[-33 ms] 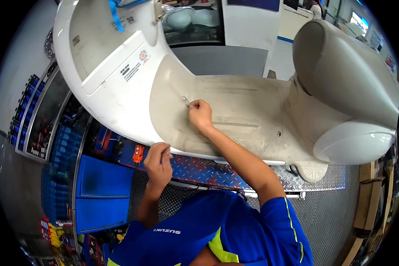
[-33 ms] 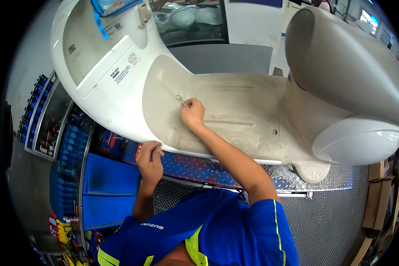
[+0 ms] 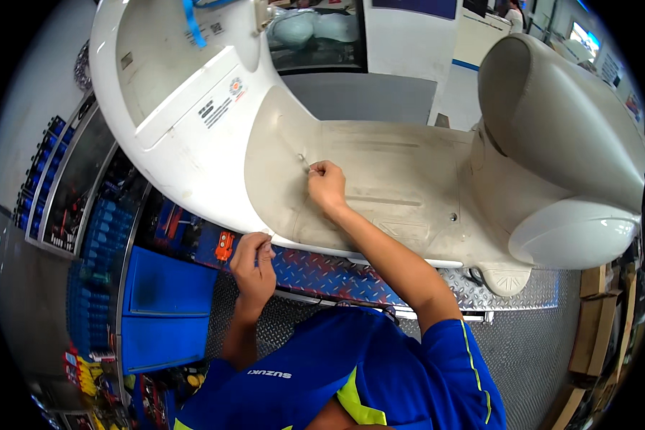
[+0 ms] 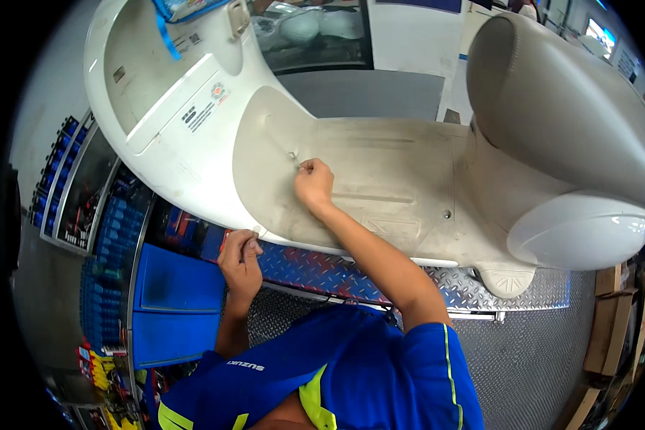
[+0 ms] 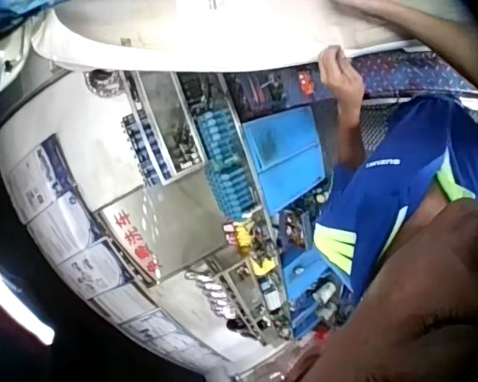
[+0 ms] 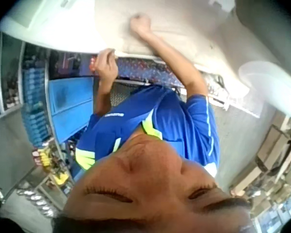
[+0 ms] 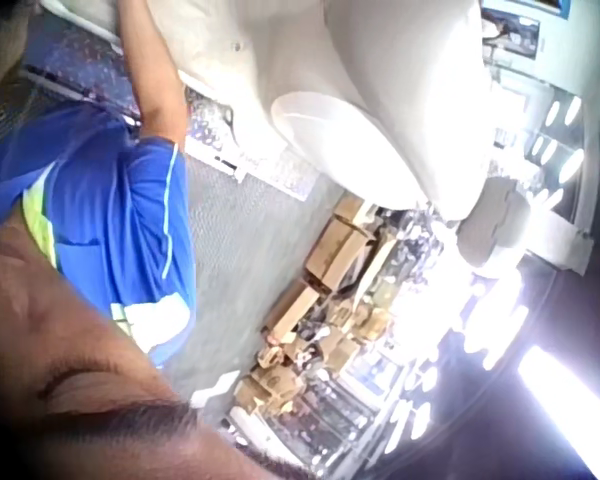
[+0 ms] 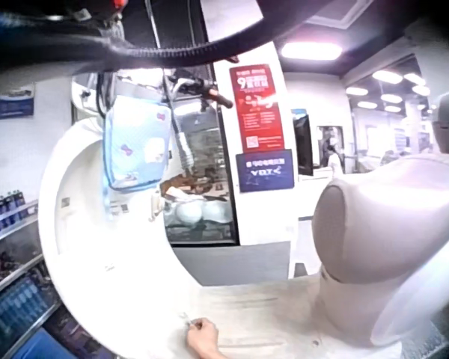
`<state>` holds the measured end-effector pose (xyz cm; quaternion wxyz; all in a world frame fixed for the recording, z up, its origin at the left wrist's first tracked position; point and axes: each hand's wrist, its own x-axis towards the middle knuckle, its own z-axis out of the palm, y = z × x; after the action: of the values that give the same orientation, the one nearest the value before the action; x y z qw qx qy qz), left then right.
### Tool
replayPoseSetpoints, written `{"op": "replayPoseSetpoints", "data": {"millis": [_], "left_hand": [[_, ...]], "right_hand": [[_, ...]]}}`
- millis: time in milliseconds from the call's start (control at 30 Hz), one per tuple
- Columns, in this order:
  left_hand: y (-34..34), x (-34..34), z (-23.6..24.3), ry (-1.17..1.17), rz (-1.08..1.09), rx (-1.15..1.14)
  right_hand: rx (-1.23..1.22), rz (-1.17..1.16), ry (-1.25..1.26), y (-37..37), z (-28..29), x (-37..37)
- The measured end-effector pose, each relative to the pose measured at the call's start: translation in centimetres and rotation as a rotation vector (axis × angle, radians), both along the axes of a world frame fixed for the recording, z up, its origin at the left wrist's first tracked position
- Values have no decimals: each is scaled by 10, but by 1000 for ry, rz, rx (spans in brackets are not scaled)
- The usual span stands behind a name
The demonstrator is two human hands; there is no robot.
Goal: The person uses a flat-head screwdriver and an electric screwdriver to remove screws from the footrest panel of a white scooter, then lifts the panel to reveal the battery compartment and uses a screwdriver to disconnect wiring from the battery terminals.
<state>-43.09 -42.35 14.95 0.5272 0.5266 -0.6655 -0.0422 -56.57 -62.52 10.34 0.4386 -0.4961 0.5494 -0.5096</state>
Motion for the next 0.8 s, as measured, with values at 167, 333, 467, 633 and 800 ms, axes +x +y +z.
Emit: {"op": "replayPoseSetpoints", "data": {"millis": [167, 333, 467, 633, 800], "left_hand": [[35, 23, -99, 290, 168, 232], [26, 56, -279, 105, 113, 456], [-13, 63, -329, 4, 81, 658], [-47, 77, -354, -144, 14, 667], [-60, 83, -346, -169, -54, 639]], "right_hand": [[-66, -38, -44, 27, -1, -36], [-57, 11, -82, 63, 1, -81], [-72, 8, -67, 70, -4, -95], [-21, -4, -88, 87, -3, -99], [-70, 39, -83, 83, -4, -88]]}}
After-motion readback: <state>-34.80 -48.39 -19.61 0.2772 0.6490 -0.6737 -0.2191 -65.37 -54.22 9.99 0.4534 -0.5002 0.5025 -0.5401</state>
